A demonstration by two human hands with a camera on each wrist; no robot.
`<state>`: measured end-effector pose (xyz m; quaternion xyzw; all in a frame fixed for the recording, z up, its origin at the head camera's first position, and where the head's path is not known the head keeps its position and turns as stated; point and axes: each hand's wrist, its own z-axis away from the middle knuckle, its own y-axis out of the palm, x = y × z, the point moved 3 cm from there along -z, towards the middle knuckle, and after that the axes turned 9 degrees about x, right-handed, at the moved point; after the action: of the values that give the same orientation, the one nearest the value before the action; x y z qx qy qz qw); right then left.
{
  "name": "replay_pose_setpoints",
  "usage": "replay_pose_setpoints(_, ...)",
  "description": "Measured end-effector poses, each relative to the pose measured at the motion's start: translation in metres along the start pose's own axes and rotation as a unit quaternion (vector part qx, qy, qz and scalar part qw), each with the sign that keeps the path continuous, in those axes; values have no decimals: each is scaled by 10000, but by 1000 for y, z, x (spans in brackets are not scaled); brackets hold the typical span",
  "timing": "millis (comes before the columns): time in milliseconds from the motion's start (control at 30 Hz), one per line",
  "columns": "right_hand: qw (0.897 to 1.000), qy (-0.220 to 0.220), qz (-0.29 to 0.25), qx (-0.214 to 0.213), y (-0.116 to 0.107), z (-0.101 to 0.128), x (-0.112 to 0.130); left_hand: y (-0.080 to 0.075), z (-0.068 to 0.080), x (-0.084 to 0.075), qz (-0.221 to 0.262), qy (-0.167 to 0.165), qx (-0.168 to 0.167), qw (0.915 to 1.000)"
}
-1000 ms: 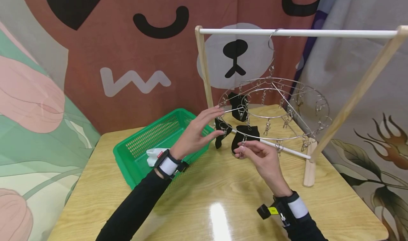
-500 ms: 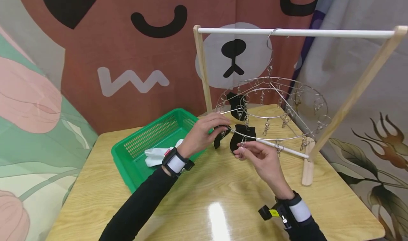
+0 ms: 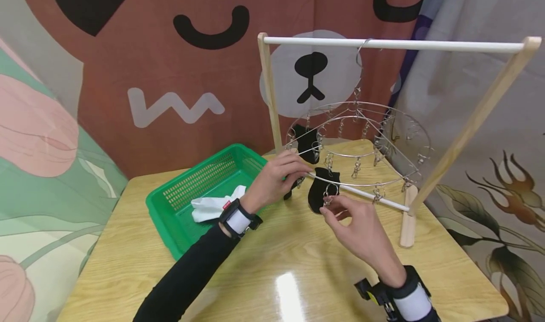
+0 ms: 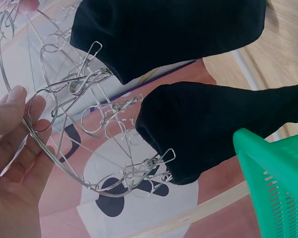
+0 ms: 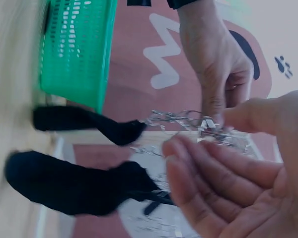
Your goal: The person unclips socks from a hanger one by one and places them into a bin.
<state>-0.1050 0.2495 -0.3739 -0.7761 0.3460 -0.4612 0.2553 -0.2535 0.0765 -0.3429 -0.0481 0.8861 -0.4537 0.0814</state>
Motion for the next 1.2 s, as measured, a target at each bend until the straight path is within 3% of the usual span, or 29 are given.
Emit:
replay_pose_setpoints(133, 9984, -285, 448, -199, -11, 4, 12, 1, 1, -1, 56, 51, -65, 9999)
replay_pose_setpoints(300, 9932, -856, 453, -643, -28, 6, 28, 1, 2, -3, 115, 6, -112, 9999)
replay_pose_setpoints(533, 9724, -1702, 651, -1458, -47, -7, 34, 0, 4, -5, 170, -90, -193, 9996)
replay_pose_setpoints(800, 9715, -1661, 1356, -1013, -43, -21, 20, 1, 8, -9, 158, -112, -441, 9988)
replay_pose_setpoints(1200, 9656, -2017, 1200, -1118, -36, -28, 9, 8, 12, -12, 287, -220, -709, 9968)
